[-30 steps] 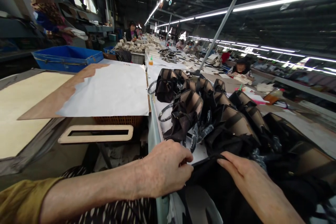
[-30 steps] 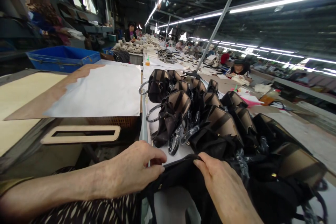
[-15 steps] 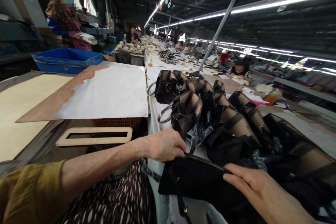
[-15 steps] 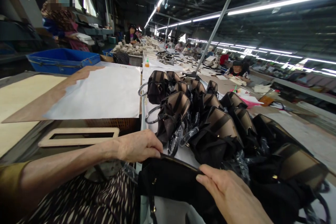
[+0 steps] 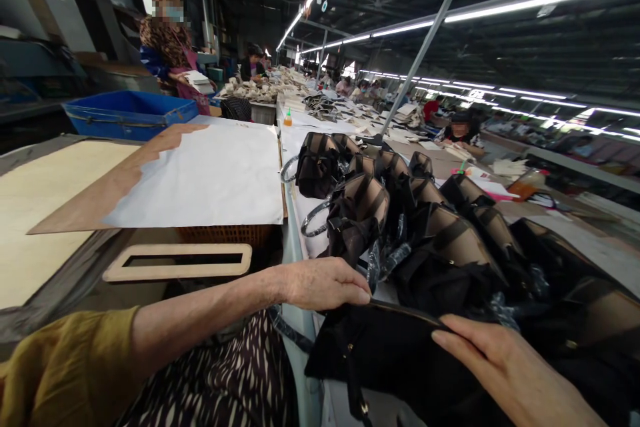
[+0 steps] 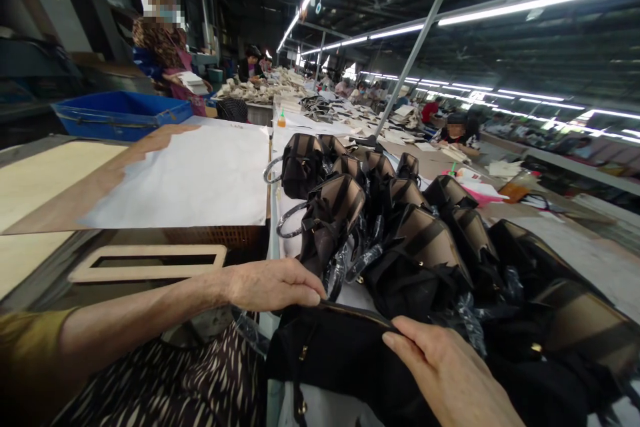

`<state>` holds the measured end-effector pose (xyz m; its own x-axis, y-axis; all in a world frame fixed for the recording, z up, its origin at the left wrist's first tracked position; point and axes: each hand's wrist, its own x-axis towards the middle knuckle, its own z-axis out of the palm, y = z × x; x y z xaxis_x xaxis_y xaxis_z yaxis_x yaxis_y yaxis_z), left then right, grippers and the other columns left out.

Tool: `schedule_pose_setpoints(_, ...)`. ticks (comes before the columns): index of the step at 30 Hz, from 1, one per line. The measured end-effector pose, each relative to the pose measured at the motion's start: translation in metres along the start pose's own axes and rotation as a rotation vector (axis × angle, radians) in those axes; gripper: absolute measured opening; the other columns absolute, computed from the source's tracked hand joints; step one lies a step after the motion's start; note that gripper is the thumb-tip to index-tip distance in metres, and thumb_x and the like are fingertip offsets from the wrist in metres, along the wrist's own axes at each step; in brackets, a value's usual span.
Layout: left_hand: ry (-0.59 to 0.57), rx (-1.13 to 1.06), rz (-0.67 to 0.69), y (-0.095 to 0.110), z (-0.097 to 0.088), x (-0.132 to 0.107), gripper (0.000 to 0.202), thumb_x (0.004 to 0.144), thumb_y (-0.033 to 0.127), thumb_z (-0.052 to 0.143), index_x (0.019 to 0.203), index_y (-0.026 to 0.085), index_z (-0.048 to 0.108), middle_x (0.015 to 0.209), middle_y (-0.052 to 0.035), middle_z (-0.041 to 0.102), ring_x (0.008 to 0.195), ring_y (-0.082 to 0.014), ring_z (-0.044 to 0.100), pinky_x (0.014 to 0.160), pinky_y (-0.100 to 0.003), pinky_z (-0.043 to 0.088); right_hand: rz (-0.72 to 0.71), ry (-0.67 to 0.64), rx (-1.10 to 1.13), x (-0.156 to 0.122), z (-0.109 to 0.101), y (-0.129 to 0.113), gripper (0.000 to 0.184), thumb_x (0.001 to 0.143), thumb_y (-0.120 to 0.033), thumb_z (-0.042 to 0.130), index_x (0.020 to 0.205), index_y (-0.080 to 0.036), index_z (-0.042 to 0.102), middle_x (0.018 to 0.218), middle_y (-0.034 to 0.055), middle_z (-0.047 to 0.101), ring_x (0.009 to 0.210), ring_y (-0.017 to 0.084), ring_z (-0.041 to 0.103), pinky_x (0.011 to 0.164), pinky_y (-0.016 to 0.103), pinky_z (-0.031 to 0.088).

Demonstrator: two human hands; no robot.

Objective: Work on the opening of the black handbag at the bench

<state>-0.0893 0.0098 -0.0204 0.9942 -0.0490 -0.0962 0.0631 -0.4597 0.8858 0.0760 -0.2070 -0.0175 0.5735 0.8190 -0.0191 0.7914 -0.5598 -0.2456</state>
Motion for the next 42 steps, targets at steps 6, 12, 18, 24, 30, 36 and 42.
schedule_pose_setpoints(6,0.034,-0.118,-0.038,0.003,0.003,-0.006,0.042,0.086,0.045,0.035,0.091,0.014,0.063,0.073,0.0009,0.054,0.063,-0.0094,0.043,0.061,-0.019,0.035,-0.016,0.073,0.02,-0.005,0.005,0.008,0.035,0.076,-0.047,0.049,0.095,-0.023,0.065,0.093,0.0048,0.069,0.087,0.025,0.063,0.076,0.033,0.051)
schedule_pose_setpoints(12,0.139,-0.074,-0.078,0.015,0.01,-0.016,0.053,0.085,0.053,0.033,0.088,0.012,0.067,0.07,-0.0005,0.057,0.065,-0.011,0.047,0.061,-0.02,0.035,-0.012,-0.13,0.024,0.001,-0.007,-0.008,0.029,0.079,-0.045,0.044,0.069,-0.026,0.064,0.067,-0.0001,0.068,0.066,0.021,0.063,0.062,0.028,0.05)
schedule_pose_setpoints(18,0.256,-0.056,-0.084,0.012,0.023,-0.014,0.026,0.072,0.037,0.06,0.082,0.015,0.068,0.079,0.0008,0.058,0.068,-0.0103,0.048,0.059,-0.019,0.034,0.004,-0.077,0.043,-0.001,-0.012,-0.018,0.028,0.079,-0.042,0.043,0.066,-0.025,0.062,0.066,-0.0001,0.067,0.064,0.02,0.061,0.061,0.027,0.048)
schedule_pose_setpoints(24,0.227,-0.422,-0.215,-0.006,0.024,-0.002,0.023,0.065,0.03,0.062,0.078,0.012,0.068,0.07,-0.0001,0.059,0.061,-0.0097,0.047,0.057,-0.021,0.035,-0.01,-0.087,0.052,-0.003,-0.014,-0.025,0.029,0.078,-0.041,0.045,0.057,-0.025,0.058,0.055,-0.0018,0.061,0.055,0.016,0.058,0.054,0.024,0.045)
schedule_pose_setpoints(30,0.182,-0.484,-0.243,-0.009,0.019,0.001,0.025,0.063,0.03,0.064,0.08,0.011,0.068,0.068,-0.0007,0.06,0.061,-0.0109,0.049,0.058,-0.022,0.037,-0.021,-0.113,0.08,-0.001,-0.012,-0.02,0.033,0.08,-0.042,0.042,0.057,-0.025,0.059,0.056,-0.0011,0.062,0.053,0.016,0.057,0.055,0.025,0.046)
schedule_pose_setpoints(36,0.289,-0.233,0.028,-0.01,0.021,-0.003,0.017,0.072,0.026,0.058,0.078,0.013,0.068,0.072,0.0016,0.055,0.068,-0.0094,0.048,0.06,-0.019,0.035,-0.001,-0.123,0.049,0.003,-0.006,-0.001,0.032,0.076,-0.05,0.047,0.082,-0.026,0.067,0.081,0.0022,0.07,0.076,0.023,0.063,0.069,0.03,0.051)
schedule_pose_setpoints(42,0.269,-0.521,-0.184,-0.012,0.024,0.003,0.02,0.06,0.024,0.065,0.074,0.01,0.068,0.064,0.0007,0.056,0.057,-0.0085,0.046,0.052,-0.02,0.034,0.03,-0.086,0.005,0.002,-0.002,0.006,0.038,0.075,-0.054,0.048,0.094,-0.027,0.068,0.093,0.0032,0.07,0.085,0.025,0.064,0.075,0.034,0.051)
